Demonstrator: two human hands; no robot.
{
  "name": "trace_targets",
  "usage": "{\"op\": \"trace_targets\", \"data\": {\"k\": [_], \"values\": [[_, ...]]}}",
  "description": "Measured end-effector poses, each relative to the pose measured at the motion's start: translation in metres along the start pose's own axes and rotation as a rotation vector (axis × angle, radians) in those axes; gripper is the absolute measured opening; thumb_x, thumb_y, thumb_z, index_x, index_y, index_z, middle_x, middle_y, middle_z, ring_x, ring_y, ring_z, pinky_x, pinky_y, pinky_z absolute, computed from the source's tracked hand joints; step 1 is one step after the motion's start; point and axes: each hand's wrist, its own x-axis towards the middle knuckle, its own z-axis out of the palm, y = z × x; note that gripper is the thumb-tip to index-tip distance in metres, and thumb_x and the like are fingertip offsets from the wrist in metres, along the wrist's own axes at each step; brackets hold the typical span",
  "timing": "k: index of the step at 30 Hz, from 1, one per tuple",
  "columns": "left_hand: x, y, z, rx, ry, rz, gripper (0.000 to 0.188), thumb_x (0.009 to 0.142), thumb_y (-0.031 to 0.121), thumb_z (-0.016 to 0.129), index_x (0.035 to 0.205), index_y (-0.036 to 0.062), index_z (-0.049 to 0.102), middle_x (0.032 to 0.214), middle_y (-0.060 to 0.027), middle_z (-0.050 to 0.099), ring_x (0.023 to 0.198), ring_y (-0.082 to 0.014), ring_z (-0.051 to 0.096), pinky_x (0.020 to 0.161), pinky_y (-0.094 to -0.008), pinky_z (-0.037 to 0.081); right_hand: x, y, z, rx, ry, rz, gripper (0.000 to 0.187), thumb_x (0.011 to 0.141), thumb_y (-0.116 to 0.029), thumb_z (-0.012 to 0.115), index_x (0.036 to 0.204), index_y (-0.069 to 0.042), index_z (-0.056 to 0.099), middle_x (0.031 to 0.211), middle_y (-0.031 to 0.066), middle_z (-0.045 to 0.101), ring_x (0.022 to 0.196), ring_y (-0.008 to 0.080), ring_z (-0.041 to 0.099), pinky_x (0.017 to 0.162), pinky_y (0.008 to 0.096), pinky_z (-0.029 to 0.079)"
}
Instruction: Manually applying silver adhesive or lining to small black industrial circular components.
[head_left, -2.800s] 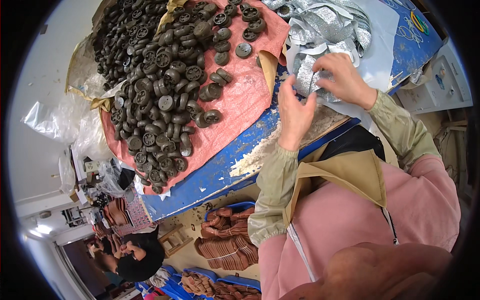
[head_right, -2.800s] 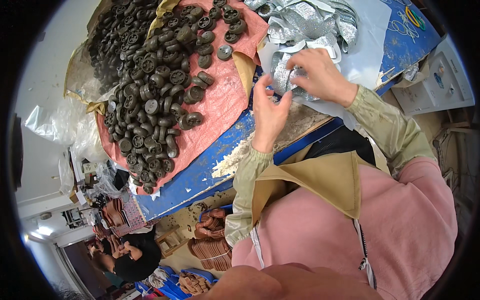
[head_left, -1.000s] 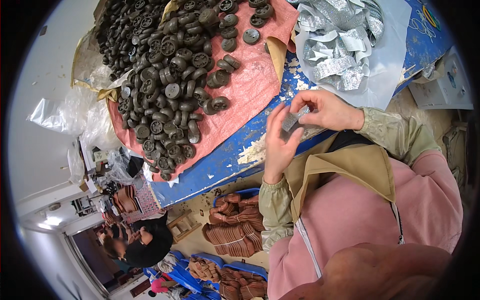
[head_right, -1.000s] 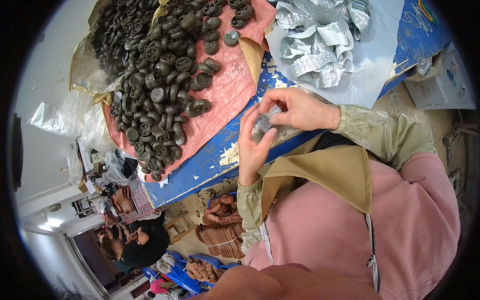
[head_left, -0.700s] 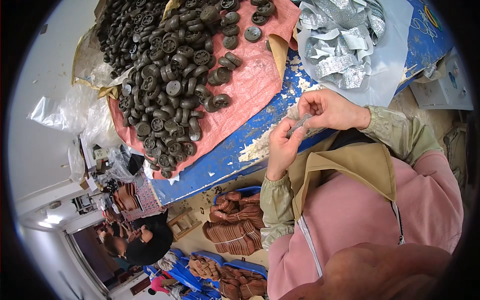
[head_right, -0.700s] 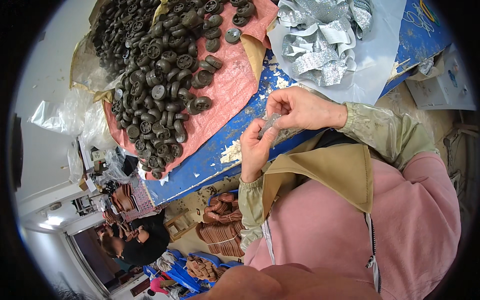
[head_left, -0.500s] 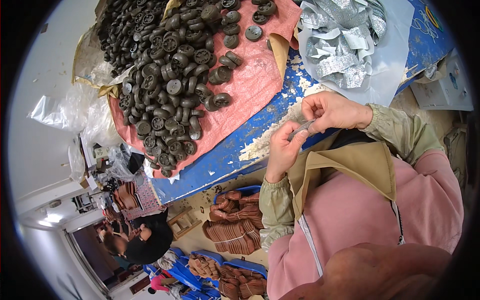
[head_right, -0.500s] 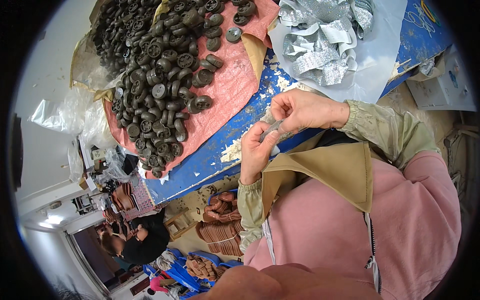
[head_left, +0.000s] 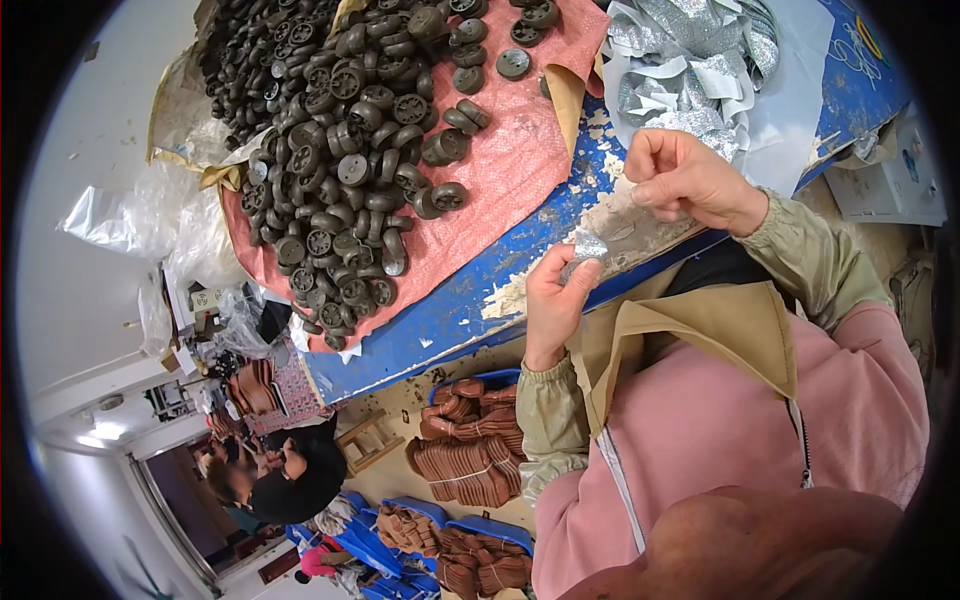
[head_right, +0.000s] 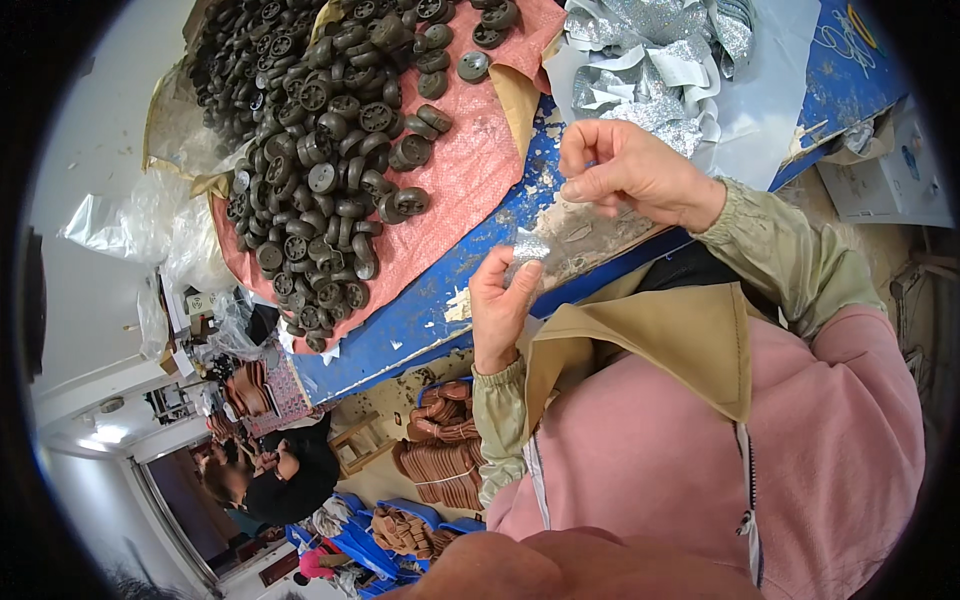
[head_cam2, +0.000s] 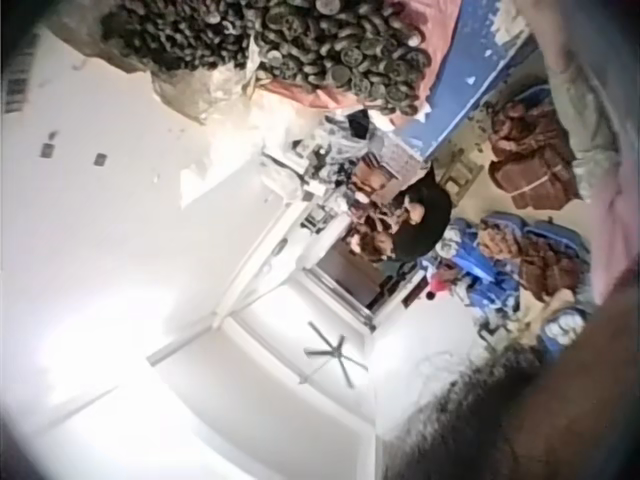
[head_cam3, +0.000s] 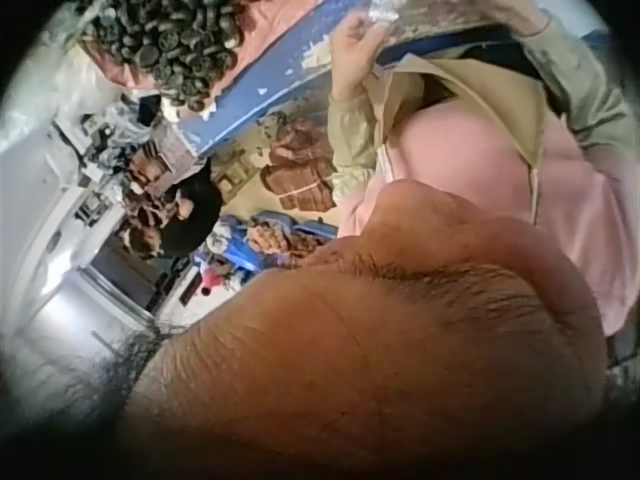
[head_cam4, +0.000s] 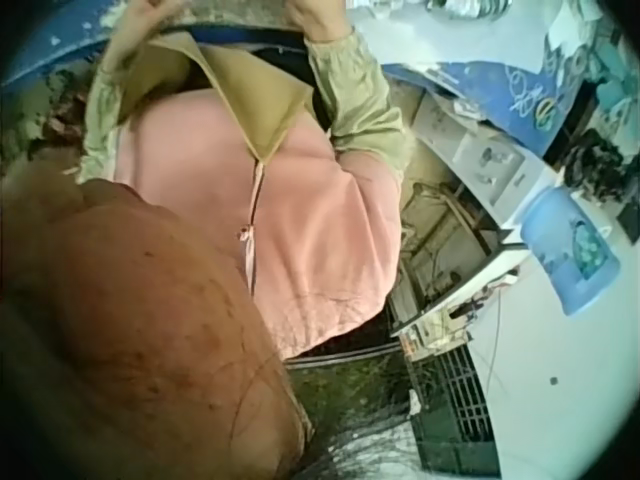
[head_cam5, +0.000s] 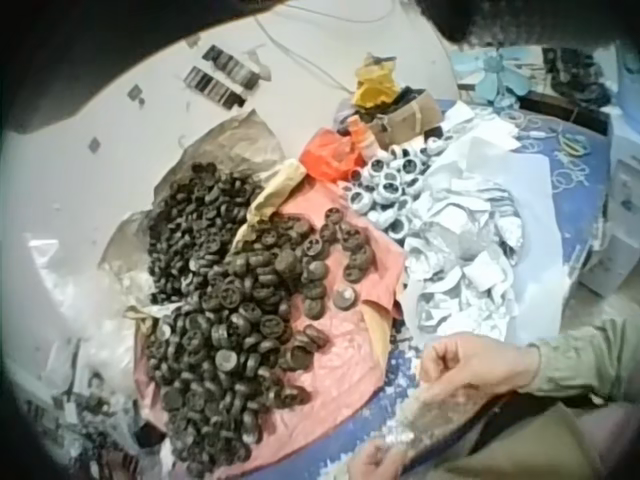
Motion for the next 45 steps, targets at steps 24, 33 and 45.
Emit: {"op": "trace_targets", "data": {"k": [24, 33, 45], "values": [[-0.011, -0.006, -0.047, -0.062, 0.362, 0.114, 0.012, 0.095, 0.012, 0.053, 0.088, 0.0018, 0.055, 0.075, -0.0029, 0.061, 0.065, -0.0077, 0.055, 0.061, -0.0208, 0.044, 0.005, 0.031, 0.005, -0.436, 0.186, 0.125, 0.019, 0.082, -0.002, 0.064, 0.079, -0.005, 0.045, 0.069, 0.0, 0.05, 0.05, 0.0053, 0.055, 0.043, 0.0189, 0.045], [0.001, -0.011, -0.035, -0.411, 0.444, 0.231, 0.008, 0.095, 0.011, 0.049, 0.097, 0.0034, 0.05, 0.078, -0.0068, 0.06, 0.067, -0.0167, 0.061, 0.068, -0.0367, 0.055, 0.002, 0.049, 0.017, -0.248, 0.23, 0.258, 0.012, 0.083, -0.003, 0.063, 0.09, -0.002, 0.052, 0.066, -0.002, 0.05, 0.044, 0.0047, 0.047, 0.042, 0.0197, 0.041], [0.045, -0.001, -0.033, -1.537, -0.067, 0.35, 0.021, 0.097, 0.014, 0.042, 0.078, 0.0048, 0.044, 0.064, -0.0005, 0.039, 0.052, -0.0094, 0.031, 0.048, -0.025, 0.026, 0.024, 0.09, 0.042, -1.298, -0.309, -0.661, 0.015, 0.078, -0.001, 0.062, 0.094, -0.003, 0.061, 0.094, 0.0088, 0.056, 0.09, 0.0271, 0.057, 0.077, 0.0349, 0.048]]}}
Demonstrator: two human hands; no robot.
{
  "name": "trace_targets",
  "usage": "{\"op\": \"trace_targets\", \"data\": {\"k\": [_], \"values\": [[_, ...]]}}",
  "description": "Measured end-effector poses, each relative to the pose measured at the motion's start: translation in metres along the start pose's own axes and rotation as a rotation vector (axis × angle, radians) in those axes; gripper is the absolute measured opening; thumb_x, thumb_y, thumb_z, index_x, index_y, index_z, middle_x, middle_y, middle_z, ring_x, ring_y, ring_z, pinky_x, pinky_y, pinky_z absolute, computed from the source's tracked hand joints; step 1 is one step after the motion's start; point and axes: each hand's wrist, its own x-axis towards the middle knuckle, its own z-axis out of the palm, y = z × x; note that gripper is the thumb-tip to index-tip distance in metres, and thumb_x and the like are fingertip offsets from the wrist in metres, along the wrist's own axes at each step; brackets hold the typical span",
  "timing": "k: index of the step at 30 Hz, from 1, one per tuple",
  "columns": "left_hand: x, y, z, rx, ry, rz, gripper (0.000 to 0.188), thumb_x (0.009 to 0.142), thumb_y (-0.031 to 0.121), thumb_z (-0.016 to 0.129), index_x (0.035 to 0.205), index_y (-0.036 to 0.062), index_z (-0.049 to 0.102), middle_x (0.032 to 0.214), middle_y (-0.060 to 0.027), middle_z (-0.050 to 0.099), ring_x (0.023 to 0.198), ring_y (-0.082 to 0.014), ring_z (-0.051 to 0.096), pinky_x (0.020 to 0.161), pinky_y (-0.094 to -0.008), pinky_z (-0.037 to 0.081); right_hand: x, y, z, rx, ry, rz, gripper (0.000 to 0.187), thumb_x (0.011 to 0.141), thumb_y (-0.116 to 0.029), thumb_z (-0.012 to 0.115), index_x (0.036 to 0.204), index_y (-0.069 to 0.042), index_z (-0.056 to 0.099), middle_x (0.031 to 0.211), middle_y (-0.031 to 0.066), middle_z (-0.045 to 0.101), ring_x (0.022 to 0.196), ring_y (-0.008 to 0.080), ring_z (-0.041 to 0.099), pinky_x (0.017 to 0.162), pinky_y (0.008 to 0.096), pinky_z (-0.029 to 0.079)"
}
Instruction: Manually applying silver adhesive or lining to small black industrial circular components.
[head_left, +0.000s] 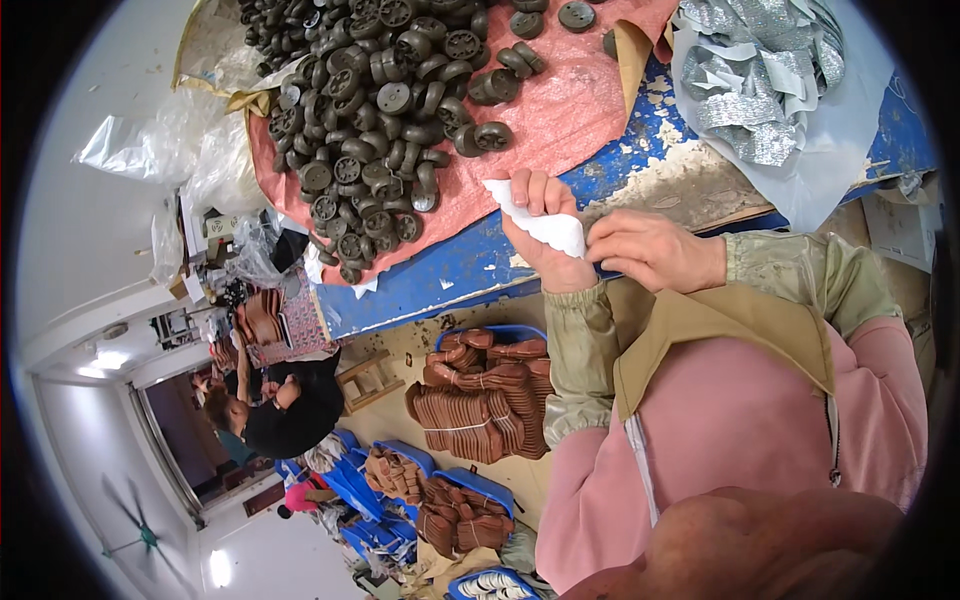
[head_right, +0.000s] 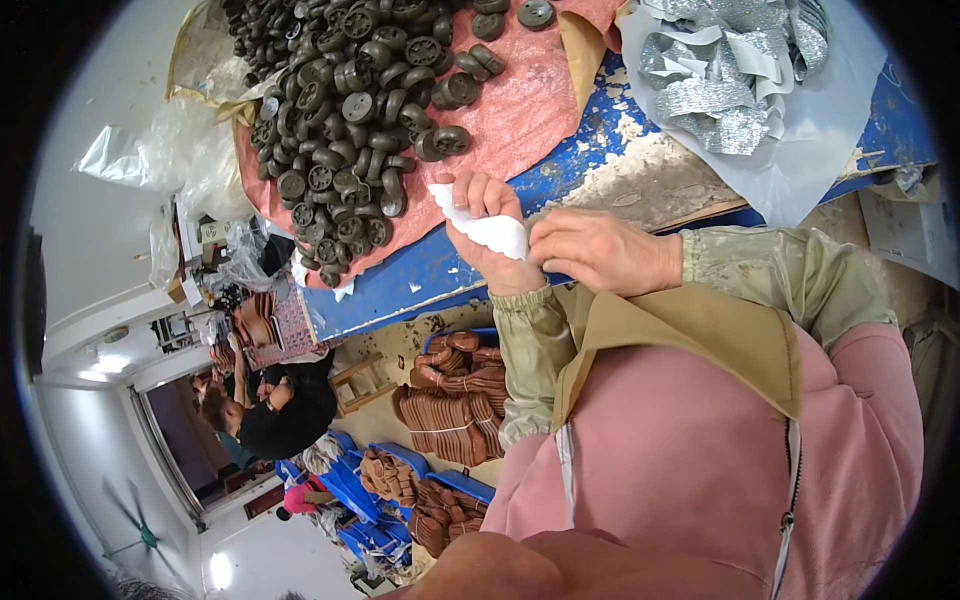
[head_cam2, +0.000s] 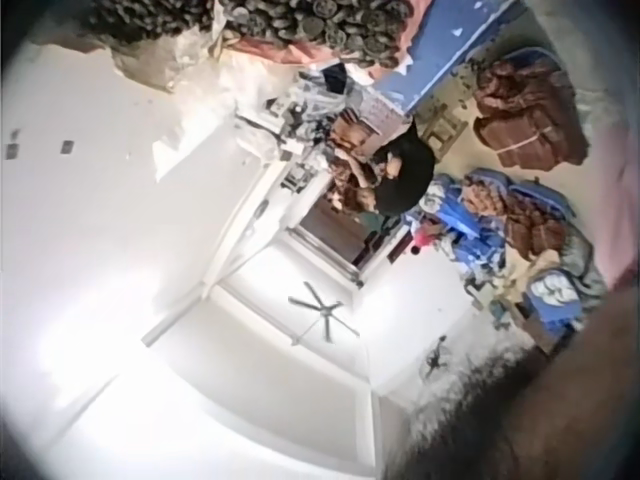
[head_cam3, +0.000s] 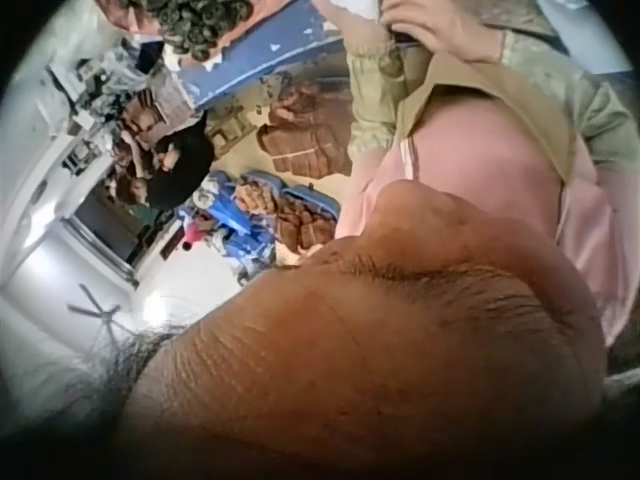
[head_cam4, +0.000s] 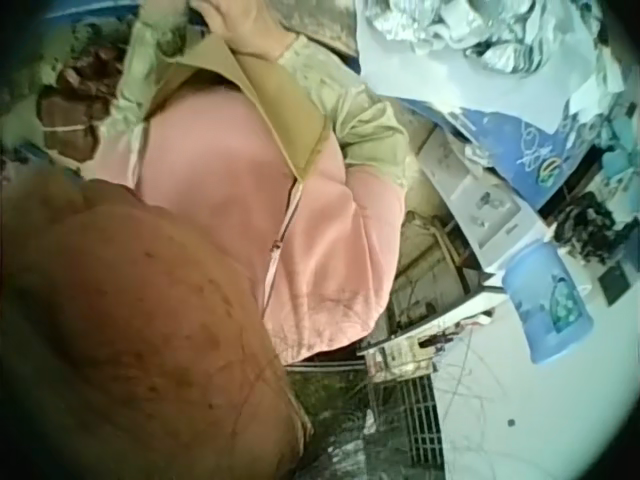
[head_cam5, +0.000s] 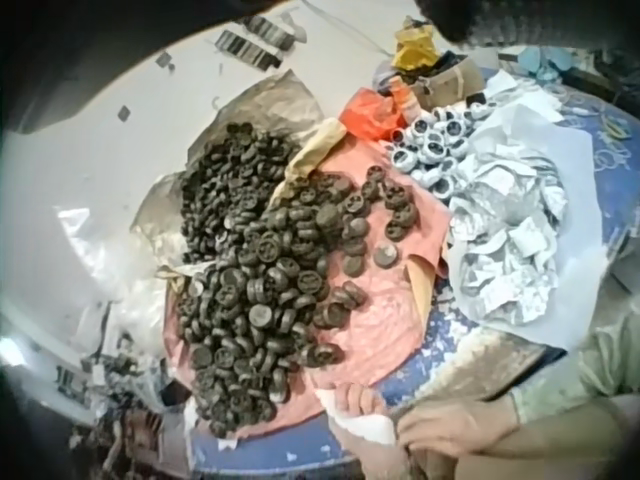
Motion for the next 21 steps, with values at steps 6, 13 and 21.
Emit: {"op": "trace_targets", "data": {"k": [6, 13, 21], "values": [[0.001, 0.01, -0.002, -0.273, 0.148, 0.117, 0.026, 0.096, 0.012, 0.044, 0.071, 0.0068, 0.042, 0.06, 0.001, 0.037, 0.047, -0.0092, 0.027, 0.045, -0.0251, 0.022, 0.008, -0.004, 0.014, 0.314, 0.1, 0.326, 0.013, 0.079, 0.001, 0.062, 0.092, -0.001, 0.06, 0.088, 0.009, 0.059, 0.08, 0.0234, 0.059, 0.072, 0.0315, 0.048], [0.003, 0.008, 0.004, -0.369, 0.167, 0.127, 0.025, 0.095, 0.011, 0.047, 0.07, 0.007, 0.042, 0.058, 0.0016, 0.038, 0.045, -0.0083, 0.025, 0.042, -0.0245, 0.021, 0.006, 0.004, 0.029, 0.231, 0.26, 0.209, 0.013, 0.077, 0.003, 0.064, 0.088, -0.002, 0.059, 0.088, 0.0084, 0.06, 0.079, 0.0212, 0.06, 0.068, 0.03, 0.048], [0.001, 0.004, -0.008, -0.362, 0.078, 0.115, 0.009, 0.09, 0.002, 0.045, 0.095, -0.0005, 0.053, 0.064, -0.0001, 0.038, 0.049, -0.0088, 0.031, 0.046, -0.024, 0.024, 0.007, 0.007, 0.023, 0.068, 0.19, -0.026, 0.013, 0.078, 0.004, 0.062, 0.088, -0.003, 0.059, 0.09, 0.0082, 0.058, 0.082, 0.0247, 0.058, 0.07, 0.0325, 0.048]]}}
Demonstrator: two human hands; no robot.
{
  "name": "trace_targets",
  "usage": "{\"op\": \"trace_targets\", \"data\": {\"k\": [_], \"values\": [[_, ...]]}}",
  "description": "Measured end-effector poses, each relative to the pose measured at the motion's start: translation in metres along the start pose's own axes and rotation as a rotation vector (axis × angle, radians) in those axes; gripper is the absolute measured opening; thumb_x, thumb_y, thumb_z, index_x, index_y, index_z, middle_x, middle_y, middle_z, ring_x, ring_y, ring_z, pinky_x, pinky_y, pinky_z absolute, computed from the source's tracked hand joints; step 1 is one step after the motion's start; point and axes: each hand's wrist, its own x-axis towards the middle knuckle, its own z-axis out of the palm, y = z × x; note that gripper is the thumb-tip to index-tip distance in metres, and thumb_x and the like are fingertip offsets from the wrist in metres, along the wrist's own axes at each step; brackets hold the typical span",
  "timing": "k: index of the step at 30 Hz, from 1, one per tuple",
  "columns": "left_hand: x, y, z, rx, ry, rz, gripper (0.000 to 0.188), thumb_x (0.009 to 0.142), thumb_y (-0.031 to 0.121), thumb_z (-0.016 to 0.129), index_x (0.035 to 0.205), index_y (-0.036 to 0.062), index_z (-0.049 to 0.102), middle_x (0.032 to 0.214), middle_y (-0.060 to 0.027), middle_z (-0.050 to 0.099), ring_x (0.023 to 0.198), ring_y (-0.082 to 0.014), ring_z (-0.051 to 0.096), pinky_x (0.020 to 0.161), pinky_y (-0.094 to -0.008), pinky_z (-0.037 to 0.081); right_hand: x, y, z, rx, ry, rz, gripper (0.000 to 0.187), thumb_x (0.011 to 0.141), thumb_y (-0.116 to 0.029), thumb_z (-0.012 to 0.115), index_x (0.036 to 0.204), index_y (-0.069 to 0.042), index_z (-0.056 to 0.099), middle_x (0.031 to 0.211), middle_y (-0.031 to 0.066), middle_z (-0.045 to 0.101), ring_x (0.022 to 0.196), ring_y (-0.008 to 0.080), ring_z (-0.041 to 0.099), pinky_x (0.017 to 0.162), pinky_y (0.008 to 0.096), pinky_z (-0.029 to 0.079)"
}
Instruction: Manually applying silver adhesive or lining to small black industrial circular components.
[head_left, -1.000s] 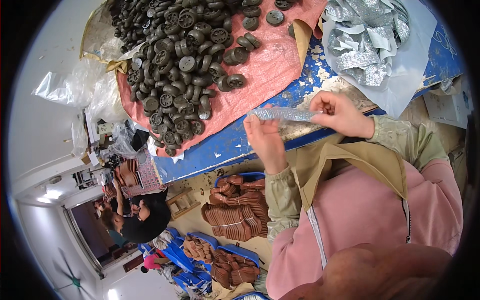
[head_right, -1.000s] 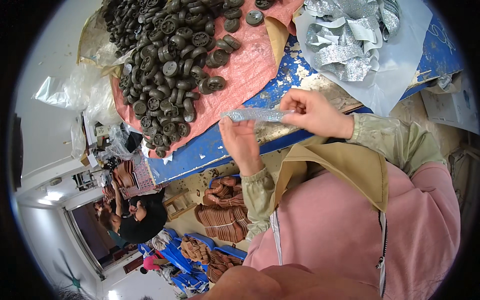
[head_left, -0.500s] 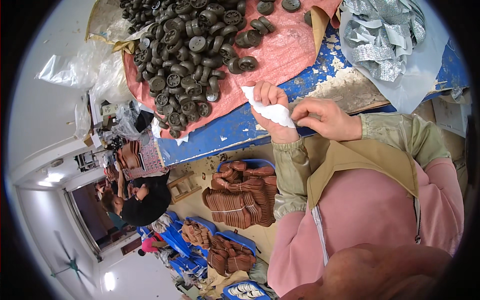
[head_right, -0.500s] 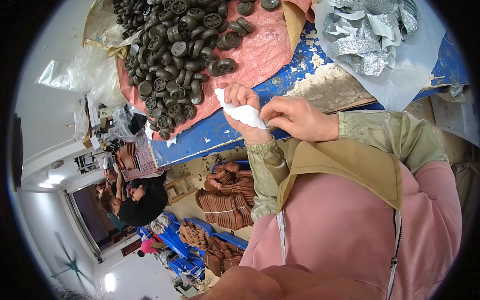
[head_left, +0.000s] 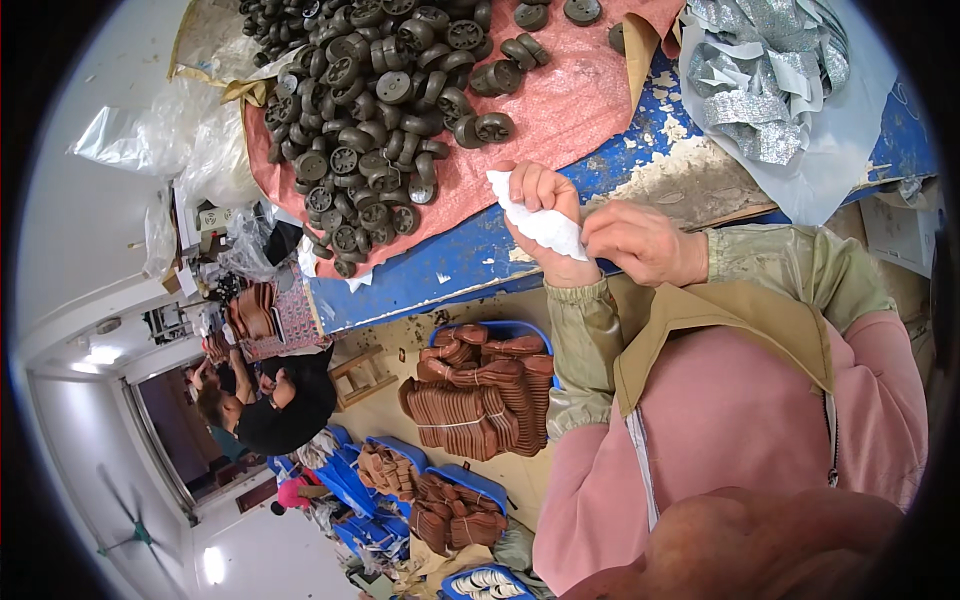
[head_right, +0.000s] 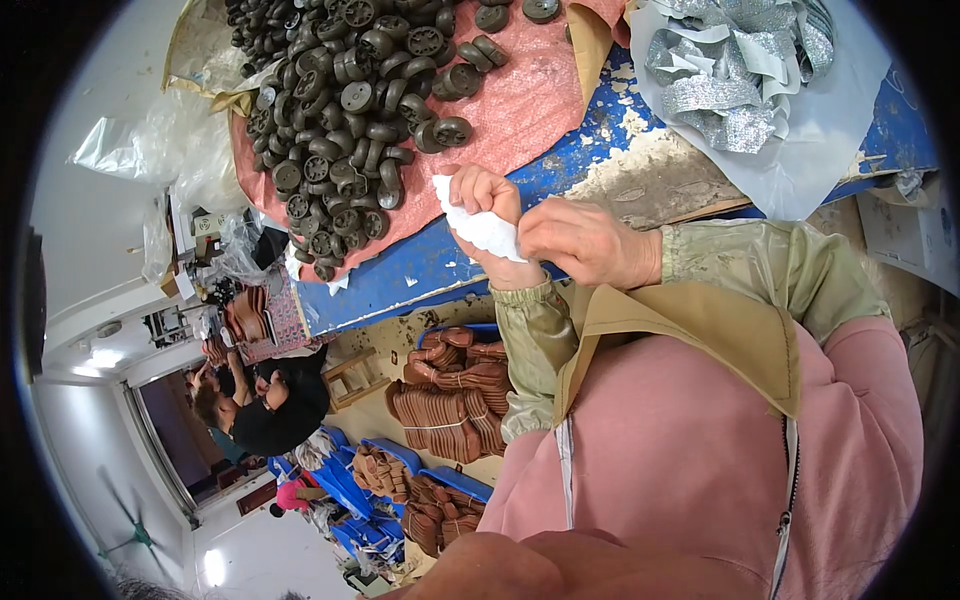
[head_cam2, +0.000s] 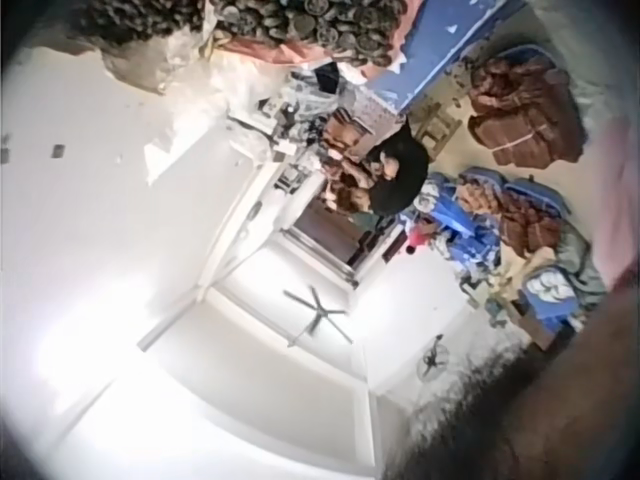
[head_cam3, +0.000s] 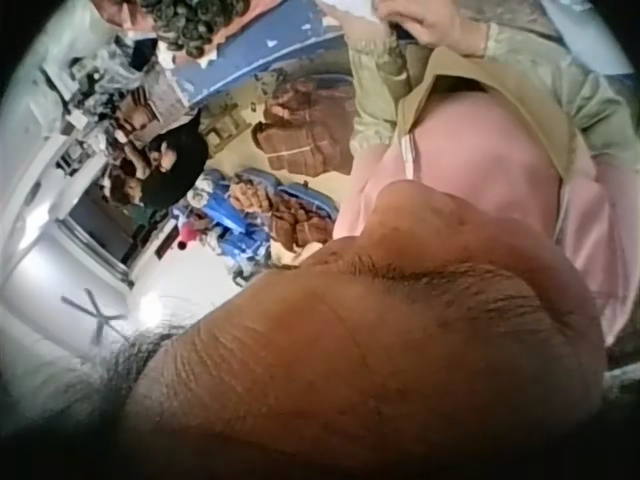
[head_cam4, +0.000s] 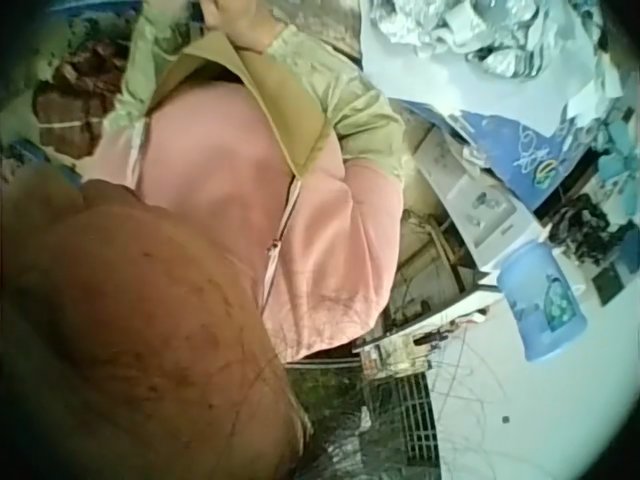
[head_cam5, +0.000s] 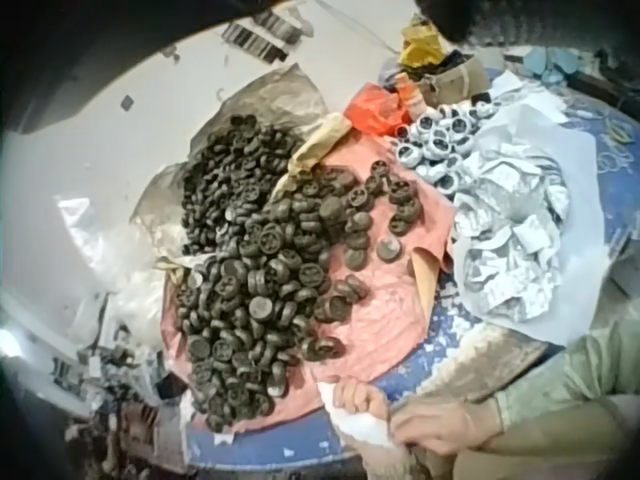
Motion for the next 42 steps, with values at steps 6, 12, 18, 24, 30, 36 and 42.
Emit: {"op": "trace_targets", "data": {"k": [6, 12, 18, 24, 30, 36, 42], "values": [[-0.002, 0.0, 0.004, -0.002, 0.127, 0.039, 0.024, 0.09, 0.006, 0.048, 0.068, 0.0083, 0.039, 0.058, 0.0017, 0.034, 0.048, -0.0084, 0.026, 0.045, -0.0248, 0.021, 0.004, 0.002, -0.001, 0.007, -0.082, -0.008, 0.019, 0.074, 0.004, 0.059, 0.091, -0.004, 0.058, 0.093, 0.008, 0.056, 0.085, 0.0255, 0.057, 0.072, 0.0334, 0.047], [0.0, 0.006, -0.006, 0.066, 0.124, 0.059, 0.021, 0.087, 0.005, 0.048, 0.068, 0.0075, 0.038, 0.059, 0.0012, 0.032, 0.049, -0.0091, 0.026, 0.046, -0.0247, 0.022, 0.012, 0.004, -0.012, -0.053, -0.236, -0.09, 0.019, 0.072, 0.003, 0.059, 0.091, -0.004, 0.057, 0.095, 0.0078, 0.055, 0.086, 0.0258, 0.057, 0.074, 0.0341, 0.047], [0.001, 0.006, -0.015, 0.155, -0.015, 0.053, 0.02, 0.074, -0.003, 0.058, 0.079, 0.005, 0.04, 0.068, -0.0002, 0.04, 0.053, -0.0088, 0.032, 0.048, -0.024, 0.026, 0.012, 0.007, -0.011, -0.069, -0.172, -0.181, 0.018, 0.072, 0.002, 0.059, 0.088, -0.005, 0.057, 0.092, 0.0071, 0.056, 0.084, 0.0256, 0.057, 0.072, 0.0341, 0.047], [-0.004, 0.001, -0.008, 0.179, 0.026, 0.11, 0.018, 0.077, -0.001, 0.058, 0.077, 0.0073, 0.042, 0.066, 0.0004, 0.038, 0.051, -0.0086, 0.031, 0.048, -0.0241, 0.026, 0.007, -0.001, -0.008, 0.055, -0.109, 0.043, 0.013, 0.077, 0.002, 0.06, 0.089, -0.004, 0.058, 0.091, 0.0065, 0.057, 0.082, 0.0222, 0.058, 0.071, 0.0315, 0.048], [-0.006, -0.005, 0.013, 0.307, -0.163, 0.134, 0.009, 0.088, 0.005, 0.049, 0.095, 0.0018, 0.054, 0.059, 0.0025, 0.037, 0.046, -0.0078, 0.029, 0.044, -0.0234, 0.022, 0.005, -0.012, -0.009, 0.552, -0.023, 0.817, 0.017, 0.083, -0.011, 0.069, 0.09, -0.002, 0.057, 0.078, -0.0002, 0.057, 0.073, 0.0048, 0.052, 0.065, 0.0231, 0.046], [-0.009, -0.002, 0.014, 0.462, -0.408, -0.039, 0.036, 0.097, 0.037, 0.041, 0.094, 0.0031, 0.054, 0.06, 0.0002, 0.04, 0.049, -0.0106, 0.031, 0.047, -0.0251, 0.026, -0.003, 0.006, -0.008, 0.79, -0.12, 0.848, 0.015, 0.083, -0.012, 0.068, 0.089, -0.003, 0.057, 0.078, -0.0024, 0.056, 0.074, 0.004, 0.05, 0.068, 0.022, 0.045], [-0.032, 0.021, 0.025, 0.618, -0.506, -0.113, 0.078, 0.088, 0.068, 0.036, 0.132, 0.0047, 0.048, 0.077, -0.0071, 0.054, 0.062, -0.0147, 0.049, 0.057, -0.0302, 0.041, 0.015, 0.004, -0.037, 0.861, -0.139, 0.926, 0.014, 0.086, -0.005, 0.062, 0.097, -0.001, 0.054, 0.075, -0.0007, 0.058, 0.06, 0.0049, 0.053, 0.055, 0.0192, 0.044]]}}
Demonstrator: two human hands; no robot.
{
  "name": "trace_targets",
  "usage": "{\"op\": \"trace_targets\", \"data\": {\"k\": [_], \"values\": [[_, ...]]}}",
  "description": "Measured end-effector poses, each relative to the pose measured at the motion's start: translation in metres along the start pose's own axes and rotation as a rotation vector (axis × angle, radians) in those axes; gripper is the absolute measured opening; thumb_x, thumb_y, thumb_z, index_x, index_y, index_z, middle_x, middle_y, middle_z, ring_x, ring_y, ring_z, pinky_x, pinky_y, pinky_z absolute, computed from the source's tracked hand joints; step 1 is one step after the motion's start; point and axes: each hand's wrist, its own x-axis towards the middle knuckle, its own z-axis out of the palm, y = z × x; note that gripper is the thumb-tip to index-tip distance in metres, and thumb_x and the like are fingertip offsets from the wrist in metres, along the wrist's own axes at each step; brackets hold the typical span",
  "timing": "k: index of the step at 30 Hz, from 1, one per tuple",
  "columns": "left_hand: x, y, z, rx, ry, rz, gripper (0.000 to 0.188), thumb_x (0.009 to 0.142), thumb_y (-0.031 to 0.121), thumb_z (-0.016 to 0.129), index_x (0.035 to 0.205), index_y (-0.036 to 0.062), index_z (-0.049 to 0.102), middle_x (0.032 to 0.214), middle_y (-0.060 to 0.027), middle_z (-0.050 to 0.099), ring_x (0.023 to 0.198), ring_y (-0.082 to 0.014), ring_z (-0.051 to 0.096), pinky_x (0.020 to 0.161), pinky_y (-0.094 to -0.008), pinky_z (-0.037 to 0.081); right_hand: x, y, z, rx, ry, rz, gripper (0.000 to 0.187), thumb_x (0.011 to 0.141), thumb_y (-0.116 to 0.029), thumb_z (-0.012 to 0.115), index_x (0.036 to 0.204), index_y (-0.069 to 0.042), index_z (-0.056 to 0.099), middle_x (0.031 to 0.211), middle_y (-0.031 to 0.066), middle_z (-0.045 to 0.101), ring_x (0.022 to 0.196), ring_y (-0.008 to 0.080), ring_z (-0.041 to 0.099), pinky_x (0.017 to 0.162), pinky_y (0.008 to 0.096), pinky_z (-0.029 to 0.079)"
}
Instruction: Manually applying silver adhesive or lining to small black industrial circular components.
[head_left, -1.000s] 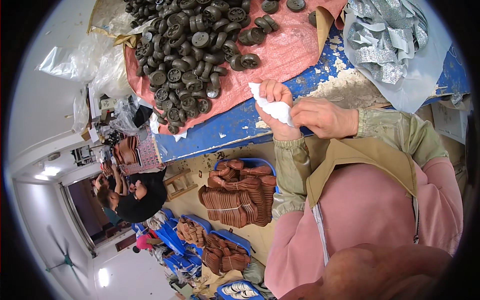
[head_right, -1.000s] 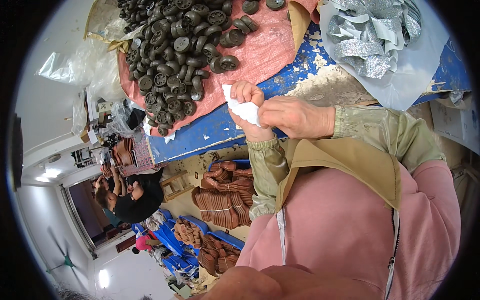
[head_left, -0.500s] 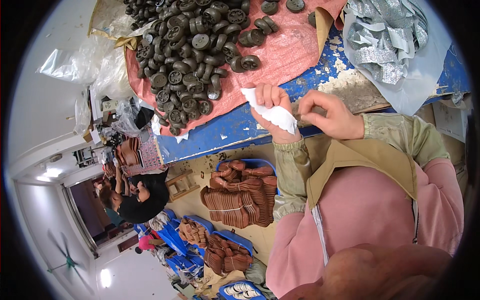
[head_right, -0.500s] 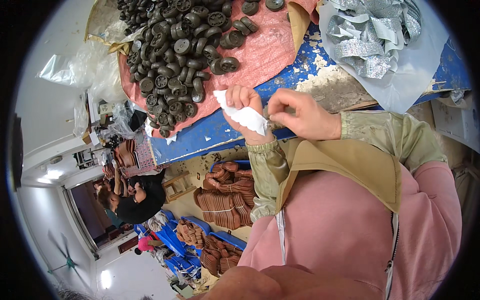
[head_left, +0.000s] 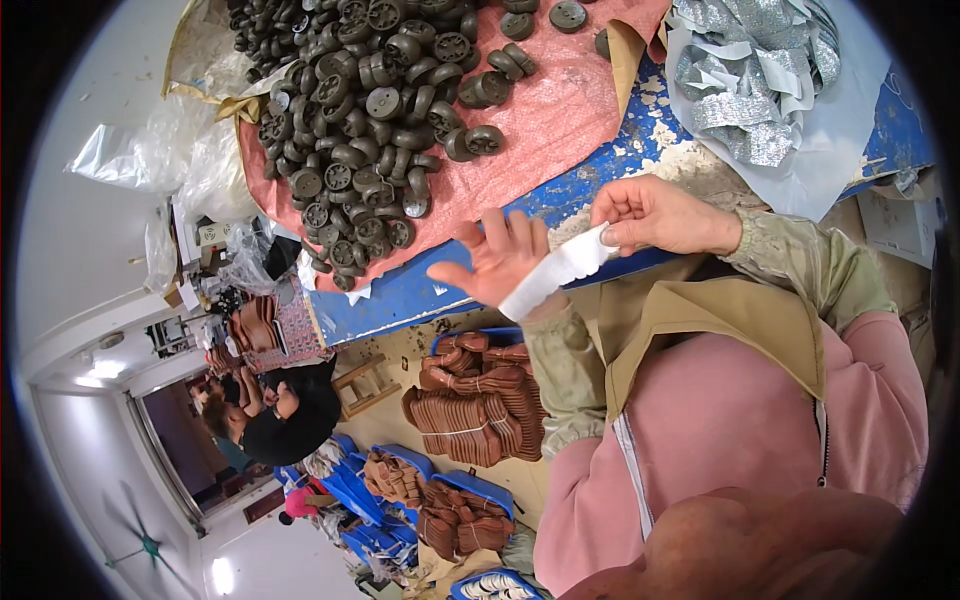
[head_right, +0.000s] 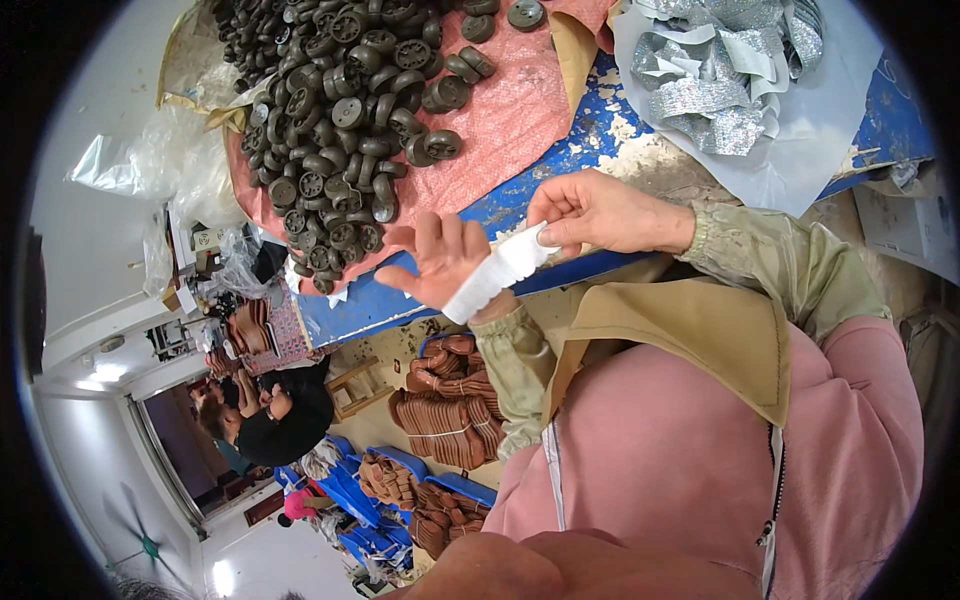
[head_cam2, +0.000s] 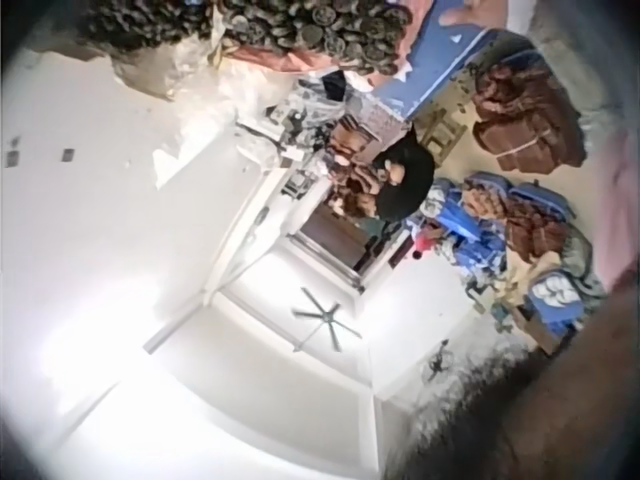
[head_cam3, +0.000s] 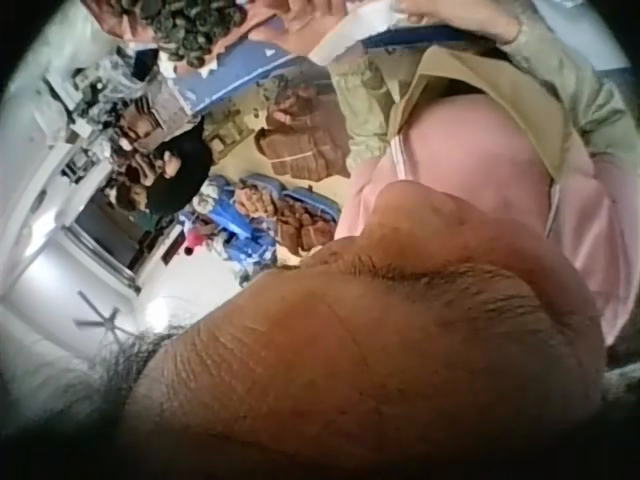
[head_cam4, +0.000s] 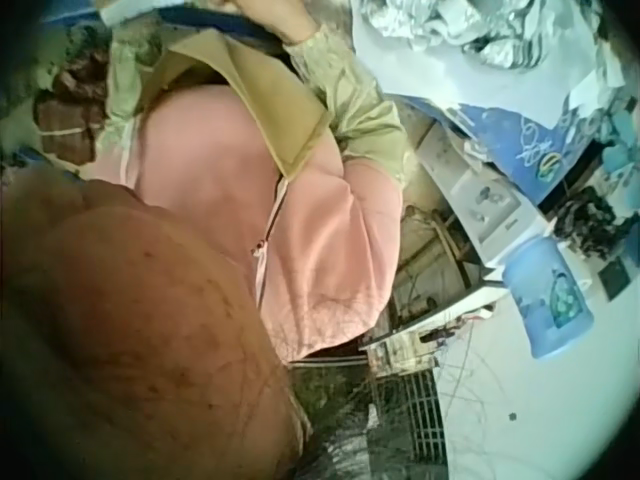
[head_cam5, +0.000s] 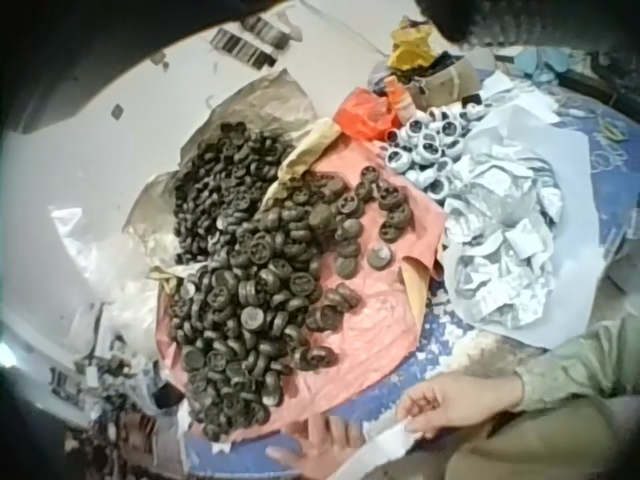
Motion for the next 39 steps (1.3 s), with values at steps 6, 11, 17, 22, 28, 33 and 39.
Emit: {"op": "trace_targets", "data": {"k": [6, 11, 17, 22, 28, 33, 39], "values": [[-0.002, -0.007, 0.036, 0.98, 0.318, -0.747, 0.036, 0.09, 0.023, 0.062, 0.115, -0.0021, 0.056, 0.099, -0.0112, 0.065, 0.086, -0.0166, 0.063, 0.078, -0.0283, 0.049, -0.004, -0.018, -0.007, -0.17, -0.052, -0.108, 0.018, 0.086, -0.006, 0.062, 0.101, -0.001, 0.053, 0.072, -0.0001, 0.057, 0.061, 0.0038, 0.053, 0.055, 0.019, 0.044], [-0.01, -0.019, 0.031, 0.943, 0.56, -0.621, 0.015, 0.088, 0.005, 0.06, 0.102, -0.0026, 0.06, 0.087, -0.0067, 0.066, 0.071, -0.0089, 0.06, 0.062, -0.0212, 0.047, -0.007, -0.013, -0.012, -0.86, 0.307, -0.628, 0.012, 0.081, 0.0, 0.063, 0.092, -0.002, 0.061, 0.079, 0.0063, 0.059, 0.071, 0.0149, 0.059, 0.061, 0.0265, 0.046], [-0.02, -0.026, 0.029, 1.016, 0.615, -0.546, 0.013, 0.09, 0.006, 0.059, 0.099, -0.0025, 0.06, 0.084, -0.0049, 0.066, 0.066, -0.0052, 0.057, 0.057, -0.0188, 0.045, -0.014, -0.007, -0.007, -1.158, 0.314, -0.827, 0.012, 0.078, -0.009, 0.067, 0.088, -0.002, 0.065, 0.081, 0.0087, 0.06, 0.076, 0.0257, 0.059, 0.067, 0.0345, 0.048], [-0.024, -0.038, 0.033, 1.099, 0.635, -0.487, 0.011, 0.091, 0.005, 0.057, 0.097, -0.0028, 0.061, 0.084, -0.0043, 0.065, 0.069, -0.0049, 0.057, 0.063, -0.0188, 0.047, -0.011, 0.002, -0.008, -1.295, 0.324, -0.818, 0.014, 0.078, -0.011, 0.067, 0.09, -0.003, 0.064, 0.08, 0.0088, 0.059, 0.076, 0.0268, 0.058, 0.068, 0.0353, 0.047], [-0.028, -0.041, 0.031, 1.129, 0.623, -0.477, 0.01, 0.092, 0.006, 0.057, 0.096, -0.0025, 0.061, 0.084, -0.0034, 0.065, 0.069, -0.0042, 0.056, 0.061, -0.0177, 0.045, -0.011, 0.007, -0.009, -1.13, 0.267, -0.721, 0.015, 0.08, -0.014, 0.065, 0.09, -0.003, 0.065, 0.079, 0.0091, 0.059, 0.076, 0.0276, 0.058, 0.068, 0.0356, 0.047], [-0.03, -0.042, 0.034, 1.155, 0.573, -0.481, 0.01, 0.092, 0.006, 0.057, 0.096, -0.0024, 0.061, 0.083, -0.0026, 0.064, 0.069, -0.0036, 0.055, 0.061, -0.017, 0.044, -0.012, 0.009, -0.011, -1.028, 0.258, -0.627, 0.014, 0.082, -0.014, 0.064, 0.089, -0.002, 0.065, 0.079, 0.0106, 0.059, 0.075, 0.029, 0.059, 0.068, 0.037, 0.047], [-0.034, -0.044, 0.043, 1.197, 0.542, -0.477, 0.01, 0.091, 0.005, 0.058, 0.096, -0.0034, 0.06, 0.083, -0.0028, 0.064, 0.07, -0.0044, 0.055, 0.061, -0.0174, 0.044, -0.017, 0.002, -0.014, -1.036, 0.164, -0.532, 0.013, 0.084, -0.014, 0.06, 0.084, -0.002, 0.063, 0.078, 0.0132, 0.059, 0.075, 0.0309, 0.059, 0.066, 0.0388, 0.047]]}}
